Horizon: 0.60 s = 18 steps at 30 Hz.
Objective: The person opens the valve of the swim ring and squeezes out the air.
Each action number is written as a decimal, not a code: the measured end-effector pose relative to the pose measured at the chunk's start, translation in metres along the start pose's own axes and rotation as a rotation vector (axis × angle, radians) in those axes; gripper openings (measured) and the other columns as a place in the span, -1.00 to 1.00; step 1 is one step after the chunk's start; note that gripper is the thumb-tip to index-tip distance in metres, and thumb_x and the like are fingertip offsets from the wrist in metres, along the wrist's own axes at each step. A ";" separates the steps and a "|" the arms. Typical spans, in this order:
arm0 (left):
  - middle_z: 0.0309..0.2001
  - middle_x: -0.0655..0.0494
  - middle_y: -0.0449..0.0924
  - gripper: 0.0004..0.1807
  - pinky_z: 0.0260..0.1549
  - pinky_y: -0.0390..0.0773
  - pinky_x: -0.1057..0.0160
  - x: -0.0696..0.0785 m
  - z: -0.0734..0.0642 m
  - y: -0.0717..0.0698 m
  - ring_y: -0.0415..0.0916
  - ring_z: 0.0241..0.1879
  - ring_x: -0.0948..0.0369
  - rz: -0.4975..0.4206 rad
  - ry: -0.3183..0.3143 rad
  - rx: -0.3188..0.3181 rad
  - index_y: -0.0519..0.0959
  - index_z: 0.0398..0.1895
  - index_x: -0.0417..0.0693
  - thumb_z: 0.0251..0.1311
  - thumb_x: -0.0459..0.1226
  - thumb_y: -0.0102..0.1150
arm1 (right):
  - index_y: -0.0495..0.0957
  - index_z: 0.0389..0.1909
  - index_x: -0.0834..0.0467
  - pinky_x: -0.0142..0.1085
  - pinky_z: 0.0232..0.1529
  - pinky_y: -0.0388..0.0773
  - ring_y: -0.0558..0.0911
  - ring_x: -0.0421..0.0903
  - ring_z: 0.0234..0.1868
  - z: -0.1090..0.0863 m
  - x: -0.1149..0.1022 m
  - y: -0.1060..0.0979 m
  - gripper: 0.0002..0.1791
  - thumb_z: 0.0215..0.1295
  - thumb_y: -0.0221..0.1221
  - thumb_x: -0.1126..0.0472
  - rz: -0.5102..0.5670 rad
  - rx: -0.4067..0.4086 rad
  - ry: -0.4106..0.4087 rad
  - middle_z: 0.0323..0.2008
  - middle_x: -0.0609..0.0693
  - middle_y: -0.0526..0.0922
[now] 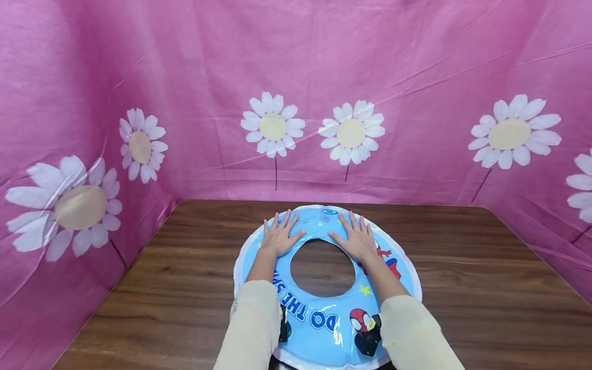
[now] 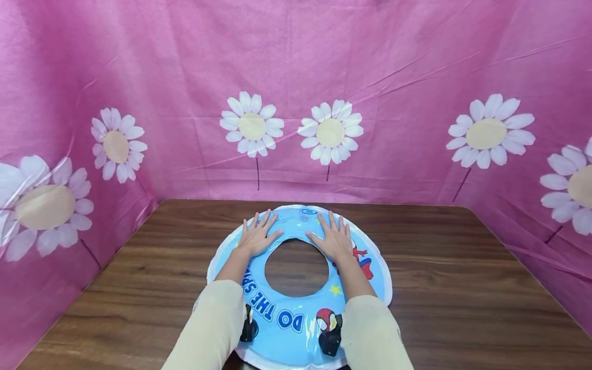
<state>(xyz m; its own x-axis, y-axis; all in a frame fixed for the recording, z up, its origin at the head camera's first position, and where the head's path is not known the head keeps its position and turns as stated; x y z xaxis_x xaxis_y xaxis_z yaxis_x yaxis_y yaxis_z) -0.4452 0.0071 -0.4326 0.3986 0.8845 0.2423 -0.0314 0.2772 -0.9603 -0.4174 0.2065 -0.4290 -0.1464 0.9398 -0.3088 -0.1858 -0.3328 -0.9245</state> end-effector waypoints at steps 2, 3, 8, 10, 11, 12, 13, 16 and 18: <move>0.44 0.16 -0.22 -0.25 0.21 -0.33 -0.20 0.001 0.000 0.002 -0.31 0.38 -0.05 0.024 -0.004 -0.012 -0.10 0.45 0.28 0.23 0.31 -0.47 | 0.01 0.42 0.03 0.14 0.26 -0.29 -0.13 0.30 0.34 0.000 0.000 0.002 -0.15 0.22 -0.12 -0.35 -0.018 -0.020 0.005 0.39 0.20 -0.08; 0.44 0.16 -0.21 -0.24 0.21 -0.33 -0.20 0.001 0.000 0.002 -0.30 0.38 -0.05 0.031 -0.009 -0.015 -0.09 0.45 0.28 0.23 0.31 -0.46 | 0.01 0.42 0.03 0.14 0.26 -0.29 -0.14 0.30 0.34 -0.001 0.001 0.003 -0.15 0.23 -0.12 -0.35 -0.020 -0.030 0.007 0.39 0.21 -0.08; 0.44 0.19 -0.20 -0.24 0.22 -0.37 -0.17 0.001 0.002 0.003 -0.31 0.38 -0.03 0.052 -0.035 -0.041 -0.08 0.44 0.31 0.21 0.33 -0.47 | 0.01 0.42 0.03 0.14 0.26 -0.32 -0.16 0.29 0.35 0.000 0.001 0.005 -0.16 0.24 -0.15 -0.35 -0.033 -0.073 0.024 0.40 0.20 -0.09; 0.44 0.21 -0.20 -0.25 0.22 -0.38 -0.16 0.000 0.002 0.004 -0.31 0.38 -0.03 0.056 -0.041 -0.049 -0.07 0.44 0.33 0.21 0.34 -0.48 | 0.01 0.42 0.02 0.13 0.26 -0.33 -0.17 0.28 0.35 0.000 0.001 0.005 -0.17 0.24 -0.17 -0.35 -0.039 -0.087 0.032 0.40 0.19 -0.10; 0.44 0.22 -0.21 -0.25 0.22 -0.39 -0.16 0.000 0.003 0.005 -0.32 0.38 -0.02 0.059 -0.044 -0.054 -0.07 0.44 0.33 0.20 0.34 -0.49 | 0.01 0.42 0.02 0.13 0.26 -0.34 -0.17 0.28 0.35 -0.001 0.001 0.006 -0.17 0.24 -0.17 -0.35 -0.040 -0.094 0.035 0.40 0.19 -0.10; 0.44 0.23 -0.21 -0.25 0.22 -0.40 -0.16 -0.001 0.003 0.006 -0.33 0.38 -0.02 0.062 -0.048 -0.060 -0.07 0.44 0.34 0.20 0.34 -0.49 | 0.01 0.42 0.02 0.13 0.26 -0.34 -0.18 0.28 0.35 -0.001 0.001 0.006 -0.17 0.24 -0.17 -0.35 -0.042 -0.102 0.038 0.40 0.19 -0.10; 0.44 0.24 -0.22 -0.25 0.22 -0.41 -0.15 -0.001 0.003 0.006 -0.33 0.38 -0.01 0.066 -0.052 -0.066 -0.07 0.43 0.35 0.20 0.35 -0.50 | 0.00 0.42 0.02 0.13 0.26 -0.35 -0.18 0.27 0.36 -0.001 0.001 0.007 -0.17 0.24 -0.18 -0.36 -0.043 -0.109 0.042 0.40 0.19 -0.10; 0.43 0.24 -0.22 -0.25 0.22 -0.41 -0.15 -0.002 0.002 0.007 -0.34 0.38 -0.01 0.073 -0.060 -0.076 -0.06 0.43 0.36 0.19 0.35 -0.50 | -0.01 0.43 0.01 0.12 0.26 -0.36 -0.20 0.27 0.36 -0.001 0.001 0.007 -0.17 0.24 -0.20 -0.37 -0.050 -0.128 0.047 0.40 0.19 -0.11; 0.43 0.25 -0.22 -0.25 0.22 -0.41 -0.15 -0.002 0.002 0.007 -0.35 0.38 0.00 0.082 -0.063 -0.081 -0.05 0.43 0.37 0.19 0.36 -0.51 | -0.01 0.43 0.00 0.12 0.26 -0.37 -0.20 0.27 0.36 -0.001 0.001 0.008 -0.16 0.24 -0.21 -0.38 -0.054 -0.138 0.050 0.40 0.18 -0.12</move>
<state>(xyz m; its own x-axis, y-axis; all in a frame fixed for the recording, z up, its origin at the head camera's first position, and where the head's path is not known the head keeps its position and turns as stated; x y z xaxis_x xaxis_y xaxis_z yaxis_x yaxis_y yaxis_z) -0.4484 0.0079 -0.4398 0.3389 0.9256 0.1688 0.0135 0.1746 -0.9845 -0.4178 0.2051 -0.4368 -0.0903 0.9600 -0.2651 -0.0563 -0.2706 -0.9610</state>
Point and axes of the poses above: each hand's wrist, its own z-axis towards the middle knuckle, its own y-axis out of the palm, x = y × z, the point moved 9 cm from there along z, towards the middle knuckle
